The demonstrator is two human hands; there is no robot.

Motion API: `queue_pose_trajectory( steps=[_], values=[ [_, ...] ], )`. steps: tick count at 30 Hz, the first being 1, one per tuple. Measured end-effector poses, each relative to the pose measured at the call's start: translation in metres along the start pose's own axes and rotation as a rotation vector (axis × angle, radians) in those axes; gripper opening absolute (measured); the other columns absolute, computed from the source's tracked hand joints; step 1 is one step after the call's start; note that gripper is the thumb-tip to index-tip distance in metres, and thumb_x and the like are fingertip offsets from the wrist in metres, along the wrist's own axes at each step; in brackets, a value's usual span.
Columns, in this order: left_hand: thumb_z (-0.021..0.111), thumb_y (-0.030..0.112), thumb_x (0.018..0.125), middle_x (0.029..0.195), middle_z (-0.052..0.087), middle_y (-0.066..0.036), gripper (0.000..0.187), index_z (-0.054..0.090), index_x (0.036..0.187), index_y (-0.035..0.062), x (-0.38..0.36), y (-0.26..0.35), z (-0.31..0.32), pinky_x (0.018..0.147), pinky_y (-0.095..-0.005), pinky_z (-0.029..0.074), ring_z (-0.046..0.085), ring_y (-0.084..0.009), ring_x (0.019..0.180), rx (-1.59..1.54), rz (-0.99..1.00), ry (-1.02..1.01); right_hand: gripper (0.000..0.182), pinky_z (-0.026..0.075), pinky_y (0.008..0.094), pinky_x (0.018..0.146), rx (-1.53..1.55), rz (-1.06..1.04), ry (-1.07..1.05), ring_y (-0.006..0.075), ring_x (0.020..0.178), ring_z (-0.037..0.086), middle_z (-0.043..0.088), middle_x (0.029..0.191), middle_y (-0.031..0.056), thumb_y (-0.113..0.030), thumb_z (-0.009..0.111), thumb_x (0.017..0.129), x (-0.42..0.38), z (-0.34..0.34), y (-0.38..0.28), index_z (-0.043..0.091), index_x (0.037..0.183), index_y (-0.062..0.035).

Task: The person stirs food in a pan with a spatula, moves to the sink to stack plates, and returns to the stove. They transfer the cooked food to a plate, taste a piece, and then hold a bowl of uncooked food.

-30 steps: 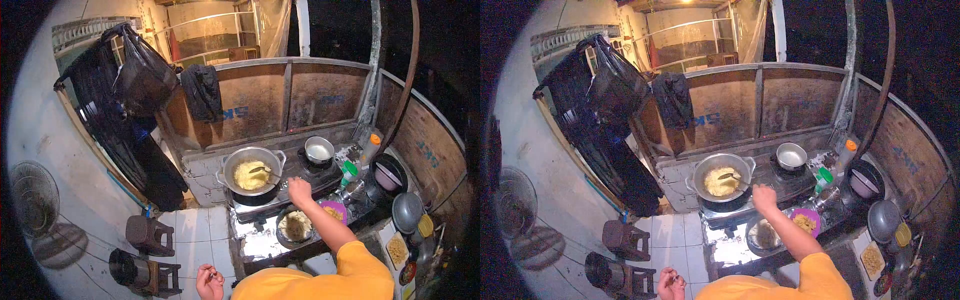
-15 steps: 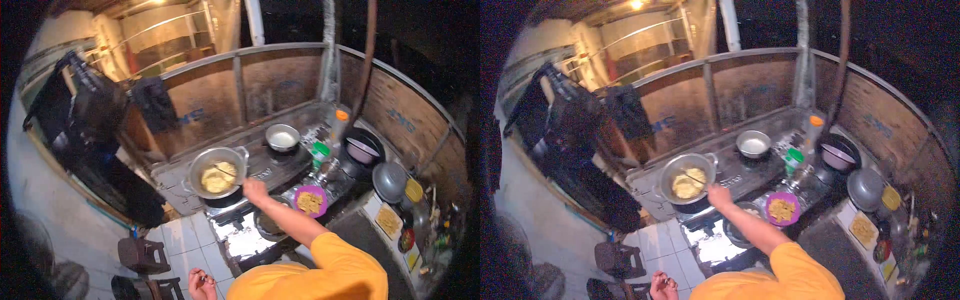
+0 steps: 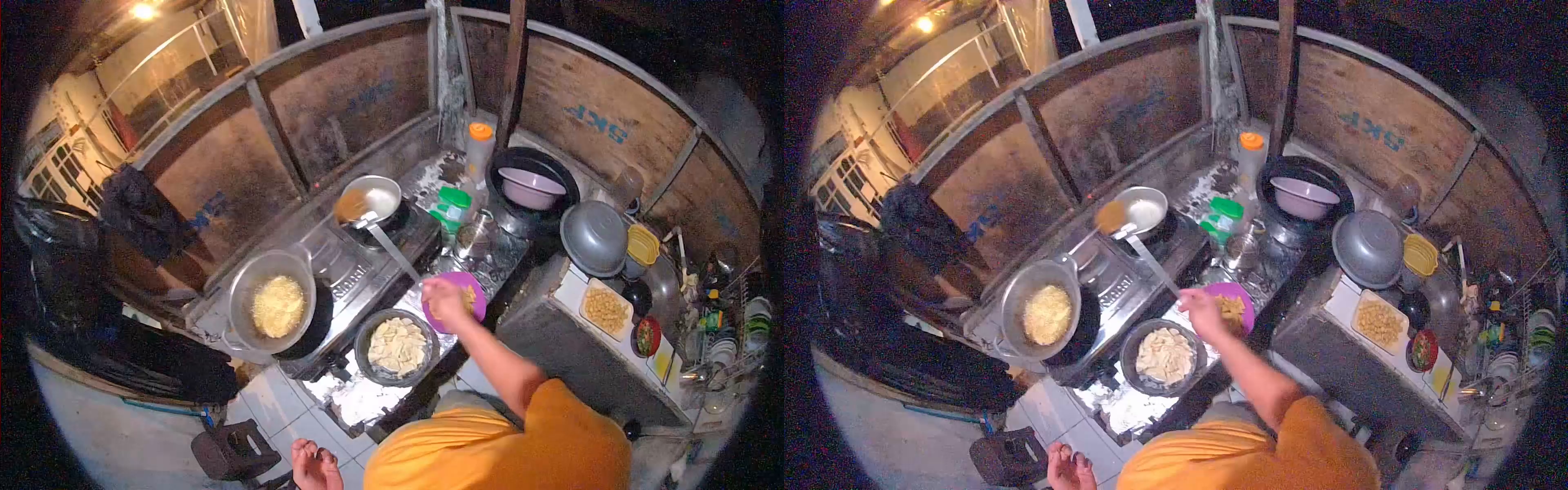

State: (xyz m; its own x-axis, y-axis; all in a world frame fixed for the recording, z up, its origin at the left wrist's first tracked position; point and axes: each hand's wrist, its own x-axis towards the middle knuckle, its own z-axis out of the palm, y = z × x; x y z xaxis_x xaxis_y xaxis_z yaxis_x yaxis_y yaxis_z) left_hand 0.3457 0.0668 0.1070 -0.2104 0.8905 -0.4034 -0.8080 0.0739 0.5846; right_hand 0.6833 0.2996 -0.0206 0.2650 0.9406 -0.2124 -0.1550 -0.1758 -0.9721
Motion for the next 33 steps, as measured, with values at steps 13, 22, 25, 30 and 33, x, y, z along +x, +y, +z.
queue_pose_trajectory(
  steps=[13, 22, 25, 30, 33],
  values=[
    [0.049, 0.017, 0.087, 0.079, 0.054, -0.002, 0.017, 0.048, 0.102, 0.0072, 0.06, -0.093, 0.058, 0.047, -0.0266, 0.04, 0.051, -0.0153, 0.052, 0.142, -0.03, 0.042, 0.014, 0.024, 0.0213, 0.031, 0.299, 0.415, 0.364, 0.0058, 0.04, 0.035, 0.057, 0.073, 0.0034, -0.019, 0.054, 0.089, 0.137, -0.205, 0.094, 0.049, 0.101, -0.0125],
    [0.049, 0.018, 0.087, 0.079, 0.051, -0.004, 0.017, 0.048, 0.099, 0.0063, 0.068, -0.112, 0.08, 0.046, -0.0259, 0.041, 0.051, -0.0161, 0.054, 0.175, -0.042, 0.055, 0.028, 0.048, 0.0278, 0.05, 0.12, 0.362, 0.264, 0.0162, 0.068, 0.061, 0.062, 0.093, 0.0075, -0.021, 0.049, 0.091, 0.124, -0.224, 0.097, 0.051, 0.115, -0.0075],
    [0.05, 0.018, 0.086, 0.079, 0.052, -0.005, 0.018, 0.048, 0.099, 0.0063, 0.071, -0.115, 0.087, 0.047, -0.0261, 0.041, 0.051, -0.0166, 0.054, 0.181, -0.05, 0.068, 0.03, 0.049, 0.0301, 0.057, 0.037, 0.265, 0.311, 0.0198, 0.076, 0.062, 0.061, 0.098, 0.0089, -0.018, 0.05, 0.089, 0.13, -0.242, 0.121, 0.051, 0.117, -0.0047],
    [0.052, 0.018, 0.085, 0.079, 0.053, -0.005, 0.018, 0.049, 0.099, 0.0059, 0.072, -0.114, 0.092, 0.047, -0.0271, 0.041, 0.051, -0.0171, 0.053, 0.185, -0.047, 0.075, 0.031, 0.047, 0.0342, 0.069, -1.054, -0.576, 0.702, 0.0295, 0.083, 0.061, 0.059, 0.096, 0.0142, -0.006, 0.061, 0.077, 0.066, -0.207, 0.04, 0.054, 0.107, -0.0019],
    [0.053, 0.018, 0.085, 0.079, 0.053, -0.005, 0.019, 0.049, 0.099, 0.0056, 0.072, -0.115, 0.089, 0.047, -0.0278, 0.041, 0.051, -0.0172, 0.053, 0.182, -0.063, 0.069, 0.026, 0.047, 0.039, 0.072, -1.001, -0.783, 0.322, 0.0326, 0.082, 0.059, 0.059, 0.093, 0.0146, -0.005, 0.061, 0.074, 0.029, -0.163, -0.009, 0.057, 0.099, -0.0031]
  ],
)
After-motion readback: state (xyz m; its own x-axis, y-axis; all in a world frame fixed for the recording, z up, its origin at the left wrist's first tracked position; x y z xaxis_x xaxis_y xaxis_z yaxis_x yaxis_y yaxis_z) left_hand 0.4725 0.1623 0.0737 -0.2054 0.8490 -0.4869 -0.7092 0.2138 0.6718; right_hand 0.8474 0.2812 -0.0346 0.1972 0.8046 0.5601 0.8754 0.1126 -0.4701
